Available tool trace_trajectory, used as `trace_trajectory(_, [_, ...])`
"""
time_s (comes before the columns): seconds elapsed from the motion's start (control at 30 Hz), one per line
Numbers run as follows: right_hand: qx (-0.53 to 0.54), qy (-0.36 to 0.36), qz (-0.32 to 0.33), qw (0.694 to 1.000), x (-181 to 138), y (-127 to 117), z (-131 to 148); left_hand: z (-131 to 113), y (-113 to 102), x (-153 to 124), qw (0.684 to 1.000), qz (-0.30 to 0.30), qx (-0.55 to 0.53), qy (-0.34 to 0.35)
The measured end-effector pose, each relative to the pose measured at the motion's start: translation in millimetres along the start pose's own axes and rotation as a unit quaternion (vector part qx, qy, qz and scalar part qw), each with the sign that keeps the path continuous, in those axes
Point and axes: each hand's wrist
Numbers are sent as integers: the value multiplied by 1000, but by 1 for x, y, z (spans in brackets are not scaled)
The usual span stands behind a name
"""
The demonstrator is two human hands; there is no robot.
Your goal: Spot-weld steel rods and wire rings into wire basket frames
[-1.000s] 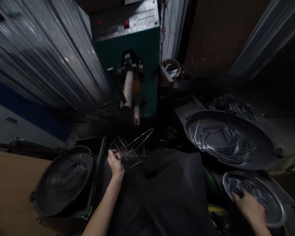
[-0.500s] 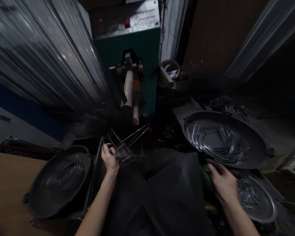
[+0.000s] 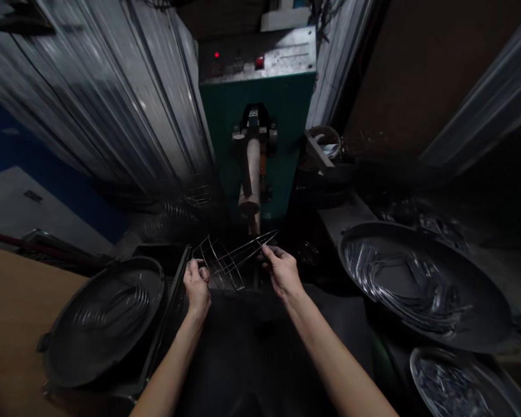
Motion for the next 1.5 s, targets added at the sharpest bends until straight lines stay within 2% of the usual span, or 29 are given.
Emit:
trace_trajectory(0.2, [45,50,-28,997,-6,11,1,8,-2,4,1000,4,9,-8])
trace_trajectory(0.73, [52,57,-87,993,-5,26,4,0,4,11,998,11,-4,-67])
trace_trajectory(1.0, [84,87,-92,988,-6,35,12,-6,5,13,994,24,-15,-101])
trace_trajectory(1.17, [71,86,-67,991,-11,24,13,-5,6,12,993,6,-43,-111])
trace_trajectory(1.37, [50,75,-107,990,-16,-1,12,-3,10,24,990,0,-63,-125])
trace_trajectory(1.5, [59,68,-99,991,-17,-3,15,-5,10,29,993,3,-57,-102])
Point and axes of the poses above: each hand's wrist, its own x-axis towards the middle knuckle, its own y-axis out of the palm, z = x × y, and after that the axes turned 7 degrees about y, right-handed
